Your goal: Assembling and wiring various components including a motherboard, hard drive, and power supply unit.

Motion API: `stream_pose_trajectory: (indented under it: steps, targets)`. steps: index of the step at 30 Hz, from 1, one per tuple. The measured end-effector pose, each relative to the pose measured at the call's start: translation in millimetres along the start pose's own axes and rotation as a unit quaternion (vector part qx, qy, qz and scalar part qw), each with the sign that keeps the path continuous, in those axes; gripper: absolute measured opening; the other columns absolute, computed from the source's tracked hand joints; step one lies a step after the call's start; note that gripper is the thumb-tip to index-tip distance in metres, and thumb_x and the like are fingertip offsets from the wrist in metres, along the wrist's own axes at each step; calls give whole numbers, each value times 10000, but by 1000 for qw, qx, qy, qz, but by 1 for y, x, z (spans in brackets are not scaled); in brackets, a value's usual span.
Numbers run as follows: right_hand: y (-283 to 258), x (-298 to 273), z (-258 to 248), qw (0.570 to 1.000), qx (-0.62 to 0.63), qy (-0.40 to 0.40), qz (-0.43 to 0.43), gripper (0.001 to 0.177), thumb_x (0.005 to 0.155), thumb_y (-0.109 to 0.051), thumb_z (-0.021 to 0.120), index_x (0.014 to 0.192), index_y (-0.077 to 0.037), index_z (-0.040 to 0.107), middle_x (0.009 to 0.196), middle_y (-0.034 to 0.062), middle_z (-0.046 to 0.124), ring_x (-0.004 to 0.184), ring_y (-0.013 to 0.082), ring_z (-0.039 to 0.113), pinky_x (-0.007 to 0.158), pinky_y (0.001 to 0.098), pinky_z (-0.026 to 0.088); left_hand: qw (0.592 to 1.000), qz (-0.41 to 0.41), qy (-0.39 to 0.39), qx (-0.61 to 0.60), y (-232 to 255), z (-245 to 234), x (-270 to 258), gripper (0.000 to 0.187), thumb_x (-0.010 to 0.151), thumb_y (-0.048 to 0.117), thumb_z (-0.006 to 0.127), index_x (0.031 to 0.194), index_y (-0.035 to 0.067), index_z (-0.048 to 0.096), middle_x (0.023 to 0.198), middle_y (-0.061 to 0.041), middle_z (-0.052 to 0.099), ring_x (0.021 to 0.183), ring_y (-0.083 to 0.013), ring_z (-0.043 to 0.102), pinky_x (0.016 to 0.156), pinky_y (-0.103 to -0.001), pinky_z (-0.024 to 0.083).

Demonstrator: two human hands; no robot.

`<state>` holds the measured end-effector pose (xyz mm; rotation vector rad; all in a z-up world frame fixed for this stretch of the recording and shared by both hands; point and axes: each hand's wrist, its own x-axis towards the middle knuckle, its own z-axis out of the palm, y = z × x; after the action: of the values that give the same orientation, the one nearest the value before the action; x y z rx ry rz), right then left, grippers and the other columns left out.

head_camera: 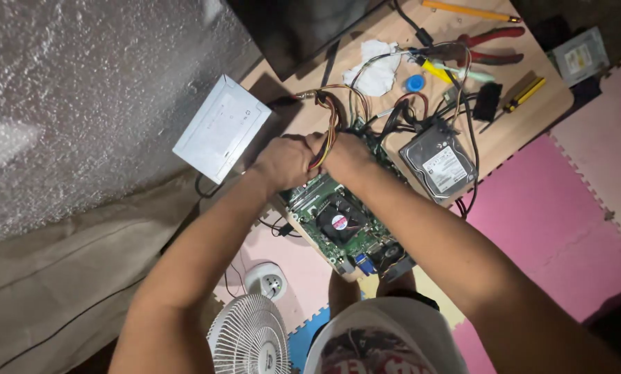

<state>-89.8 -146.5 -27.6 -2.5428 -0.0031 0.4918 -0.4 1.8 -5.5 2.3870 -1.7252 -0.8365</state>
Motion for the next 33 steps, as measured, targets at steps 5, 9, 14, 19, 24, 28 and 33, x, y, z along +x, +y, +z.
stream_pose_trajectory:
  steps: [5,9,14,19,24,28,33]
  targets:
    - [-1,3,2,996,-89,7,9,245,917,-188,562,1115,-64,637,878,181,724,769,383,727,613,512,572,999,28,-5,34,-1,3,1,425,923,423,618,950,6,694,881,-175,747,862,-335,723,778,-453,580]
    - [0,4,4,996,-81,-24,20,260,997,-200,521,1185,-67,643,891,174,741,833,377,734,680,521,578,996,22,-70,43,-1,-1,1,367,930,388,603,971,41,714,937,-159,748,884,-321,725,787,-449,587]
    - [1,7,5,996,-80,-20,16,312,976,-202,508,1221,-60,638,956,187,737,862,388,731,689,521,582,996,54,-51,54,-3,2,0,351,927,371,603,966,42,722,930,-155,752,846,-311,735,768,-449,590]
    - [-3,8,3,995,4,-34,99,365,1050,-320,461,1140,-63,702,980,190,754,912,376,735,790,495,570,996,28,-69,45,0,2,-1,350,938,379,597,884,65,743,881,-141,756,846,-305,732,777,-444,585]
    - [3,2,-2,1000,-17,-15,17,280,985,-271,461,1114,-103,645,878,166,715,837,377,719,692,517,553,997,35,-11,71,-6,17,-6,365,945,398,603,871,70,745,854,-132,746,842,-298,738,755,-431,592]
    - [-7,-2,-17,996,56,-52,47,251,987,-295,457,1017,-110,623,764,112,700,770,352,712,679,502,539,998,-62,-25,2,2,-8,-18,390,940,432,613,915,63,735,895,-157,732,796,-317,733,703,-449,586]
    - [-11,-4,-21,988,124,-46,78,323,996,-364,414,944,-114,611,714,120,666,744,344,694,699,495,526,999,-34,-27,32,1,0,-22,341,967,408,623,918,90,735,905,-130,734,834,-301,719,747,-440,588]
